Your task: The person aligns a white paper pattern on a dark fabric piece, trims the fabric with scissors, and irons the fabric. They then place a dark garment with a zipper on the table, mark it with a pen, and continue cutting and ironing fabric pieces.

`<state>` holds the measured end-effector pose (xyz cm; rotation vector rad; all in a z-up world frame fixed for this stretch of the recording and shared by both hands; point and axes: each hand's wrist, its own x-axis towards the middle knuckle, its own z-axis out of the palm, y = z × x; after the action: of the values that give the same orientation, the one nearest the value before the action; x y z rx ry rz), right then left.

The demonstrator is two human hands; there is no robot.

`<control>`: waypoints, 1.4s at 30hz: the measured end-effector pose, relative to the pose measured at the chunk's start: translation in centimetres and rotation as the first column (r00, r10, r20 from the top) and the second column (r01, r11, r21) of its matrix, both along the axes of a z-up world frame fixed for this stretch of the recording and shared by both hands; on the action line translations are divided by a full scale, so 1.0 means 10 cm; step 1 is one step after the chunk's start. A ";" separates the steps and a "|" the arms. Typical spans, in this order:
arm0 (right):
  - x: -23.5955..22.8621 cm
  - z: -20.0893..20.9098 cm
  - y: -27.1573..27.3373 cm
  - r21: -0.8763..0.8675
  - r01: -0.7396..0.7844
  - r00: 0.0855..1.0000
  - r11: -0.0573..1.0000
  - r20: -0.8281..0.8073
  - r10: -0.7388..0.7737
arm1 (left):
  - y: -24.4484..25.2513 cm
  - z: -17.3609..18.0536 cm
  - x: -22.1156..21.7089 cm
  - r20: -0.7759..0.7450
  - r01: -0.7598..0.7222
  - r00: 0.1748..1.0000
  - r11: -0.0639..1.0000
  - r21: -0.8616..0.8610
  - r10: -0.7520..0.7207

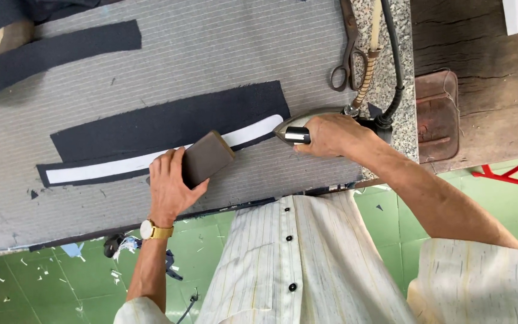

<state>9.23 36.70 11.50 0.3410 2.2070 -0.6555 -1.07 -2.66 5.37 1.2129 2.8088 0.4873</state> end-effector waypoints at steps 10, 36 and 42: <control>-0.05 0.26 -0.04 0.066 0.073 0.994 0.995 0.073 -0.078 | 0.59 -0.24 -0.01 -0.120 0.291 0.951 0.956 0.032 -0.285; 1.85 0.00 1.81 0.202 0.801 0.583 0.564 -0.048 -0.811 | 1.35 -0.47 0.16 -0.080 0.304 0.947 0.949 -0.083 -0.310; 1.64 -0.14 2.16 0.158 0.843 0.532 0.515 -0.101 -0.841 | 1.39 -0.21 0.17 -0.066 0.314 0.943 0.940 -0.134 -0.325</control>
<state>25.59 58.35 10.14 1.6026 2.0083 -0.9367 0.59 11.21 3.23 1.6568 2.5841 0.2428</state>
